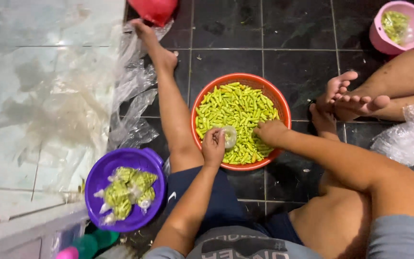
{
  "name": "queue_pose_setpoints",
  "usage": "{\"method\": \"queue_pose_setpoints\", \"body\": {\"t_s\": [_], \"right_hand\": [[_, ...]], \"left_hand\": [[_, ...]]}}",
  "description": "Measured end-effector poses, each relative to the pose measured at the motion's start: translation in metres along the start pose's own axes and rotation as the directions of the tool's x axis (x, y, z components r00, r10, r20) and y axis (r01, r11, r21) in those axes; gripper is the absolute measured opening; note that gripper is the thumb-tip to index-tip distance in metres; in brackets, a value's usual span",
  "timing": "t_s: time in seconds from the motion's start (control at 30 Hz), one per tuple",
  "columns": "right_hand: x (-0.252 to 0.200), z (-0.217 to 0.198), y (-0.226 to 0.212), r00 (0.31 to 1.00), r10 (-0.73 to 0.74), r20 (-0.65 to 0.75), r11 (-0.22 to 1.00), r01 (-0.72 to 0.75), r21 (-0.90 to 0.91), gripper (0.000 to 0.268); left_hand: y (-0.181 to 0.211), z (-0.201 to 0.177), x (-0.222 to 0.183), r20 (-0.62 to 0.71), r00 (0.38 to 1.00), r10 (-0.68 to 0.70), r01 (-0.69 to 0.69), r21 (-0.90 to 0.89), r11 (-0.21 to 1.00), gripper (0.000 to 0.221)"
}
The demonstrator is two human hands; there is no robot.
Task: A person is sitting on the floor manually packing small green vegetables from a large red bowl into small plastic bags.
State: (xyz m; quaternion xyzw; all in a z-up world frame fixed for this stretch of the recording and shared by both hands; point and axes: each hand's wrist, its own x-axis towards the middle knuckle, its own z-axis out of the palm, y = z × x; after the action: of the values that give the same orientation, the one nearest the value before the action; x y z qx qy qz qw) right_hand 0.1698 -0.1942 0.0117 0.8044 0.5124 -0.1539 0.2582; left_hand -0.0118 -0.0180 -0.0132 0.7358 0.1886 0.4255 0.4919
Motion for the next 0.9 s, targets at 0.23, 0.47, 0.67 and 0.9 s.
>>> {"method": "queue_pose_setpoints", "body": {"t_s": [0.23, 0.47, 0.67, 0.9], "right_hand": [[-0.064, -0.049, -0.008, 0.987, -0.15, 0.056, 0.976, 0.139, 0.165, 0.08], [0.007, -0.013, -0.015, 0.938, -0.34, -0.072, 0.91, 0.347, 0.226, 0.046], [0.069, 0.003, -0.025, 0.941, -0.322, 0.1, 0.944, 0.311, 0.11, 0.022], [0.004, -0.085, -0.001, 0.985, -0.088, 0.151, 0.946, 0.034, 0.324, 0.029]], "left_hand": [[0.048, 0.006, 0.013, 0.123, 0.964, -0.236, 0.254, -0.161, 0.954, 0.013], [0.036, 0.011, 0.043, 0.173, 0.933, -0.315, 0.346, -0.194, 0.918, 0.016], [0.04, -0.014, 0.047, 0.198, 0.912, -0.359, 0.403, -0.27, 0.874, 0.022], [0.05, -0.017, 0.03, 0.242, 0.87, -0.43, 0.492, -0.379, 0.784, 0.021]]}}
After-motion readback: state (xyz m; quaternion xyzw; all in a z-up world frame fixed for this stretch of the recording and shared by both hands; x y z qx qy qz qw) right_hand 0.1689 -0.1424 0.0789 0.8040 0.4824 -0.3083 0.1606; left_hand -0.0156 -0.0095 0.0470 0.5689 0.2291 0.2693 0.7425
